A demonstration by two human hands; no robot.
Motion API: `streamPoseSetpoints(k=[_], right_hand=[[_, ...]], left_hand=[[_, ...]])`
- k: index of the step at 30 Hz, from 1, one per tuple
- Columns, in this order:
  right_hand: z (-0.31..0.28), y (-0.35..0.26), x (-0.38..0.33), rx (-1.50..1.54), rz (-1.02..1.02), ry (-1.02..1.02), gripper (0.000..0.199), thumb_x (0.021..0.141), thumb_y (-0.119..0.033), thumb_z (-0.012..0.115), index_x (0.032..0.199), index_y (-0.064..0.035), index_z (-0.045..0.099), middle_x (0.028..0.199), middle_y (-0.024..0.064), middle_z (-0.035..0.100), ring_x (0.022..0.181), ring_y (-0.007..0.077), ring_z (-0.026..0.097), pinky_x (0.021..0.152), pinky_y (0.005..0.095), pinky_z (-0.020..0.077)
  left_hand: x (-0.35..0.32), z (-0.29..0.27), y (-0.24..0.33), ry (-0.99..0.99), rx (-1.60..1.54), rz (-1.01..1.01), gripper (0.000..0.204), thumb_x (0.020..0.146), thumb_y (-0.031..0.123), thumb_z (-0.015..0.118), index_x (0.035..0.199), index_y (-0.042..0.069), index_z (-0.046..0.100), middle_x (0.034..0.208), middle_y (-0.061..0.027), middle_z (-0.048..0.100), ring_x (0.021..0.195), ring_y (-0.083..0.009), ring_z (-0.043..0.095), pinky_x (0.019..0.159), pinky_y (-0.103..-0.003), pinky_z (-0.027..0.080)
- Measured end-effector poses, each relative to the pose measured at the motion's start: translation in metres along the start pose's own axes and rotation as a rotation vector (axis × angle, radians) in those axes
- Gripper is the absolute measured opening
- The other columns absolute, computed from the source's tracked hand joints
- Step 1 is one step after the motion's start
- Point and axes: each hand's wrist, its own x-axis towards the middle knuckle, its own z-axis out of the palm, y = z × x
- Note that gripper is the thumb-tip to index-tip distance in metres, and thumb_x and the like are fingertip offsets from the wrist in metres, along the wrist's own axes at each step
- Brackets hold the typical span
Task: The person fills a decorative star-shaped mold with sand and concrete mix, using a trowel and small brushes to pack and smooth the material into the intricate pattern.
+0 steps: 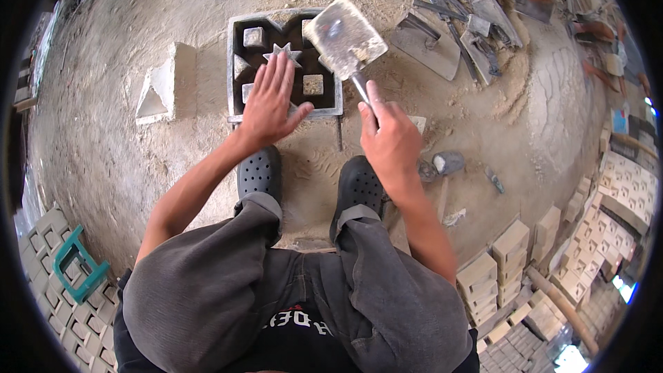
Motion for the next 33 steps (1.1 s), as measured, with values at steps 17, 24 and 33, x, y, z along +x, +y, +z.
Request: streamPoseSetpoints(k=[17,24,33], right_hand=[[-0.035,0.141,-0.068,0.629,0.833,0.105,0.045,0.096,-0.032,0.069,0.133,-0.0062,0.065,0.078,0.0041,0.069,0.062,0.0081,0.058,0.058,0.0272,0.0475],[-0.049,0.334,-0.132,0.557,1.202,0.381,0.041,0.093,-0.031,0.073,0.128,-0.0092,0.070,0.065,0.0005,0.061,0.044,0.0081,0.045,0.041,0.0274,0.0358],[-0.098,0.471,-0.128,0.491,1.153,0.237,0.035,0.093,-0.033,0.071,0.120,-0.0107,0.074,0.063,-0.0008,0.058,0.041,0.0089,0.045,0.036,0.0282,0.0337]], left_hand=[[0.075,-0.002,0.029,-0.044,-0.010,0.375,0.095,0.094,0.061,0.052,0.157,-0.004,0.023,0.165,-0.0228,0.019,0.155,-0.0357,0.013,0.125,-0.048,0.009],[0.093,-0.016,0.001,-0.313,0.172,0.459,0.095,0.092,0.059,0.053,0.157,-0.003,0.023,0.165,-0.0183,0.023,0.155,-0.0311,0.016,0.126,-0.047,0.007],[0.086,-0.054,-0.048,-0.526,0.334,0.466,0.110,0.081,0.061,0.067,0.151,-0.014,0.026,0.160,-0.0322,0.021,0.152,-0.0452,0.017,0.124,-0.052,0.011]])
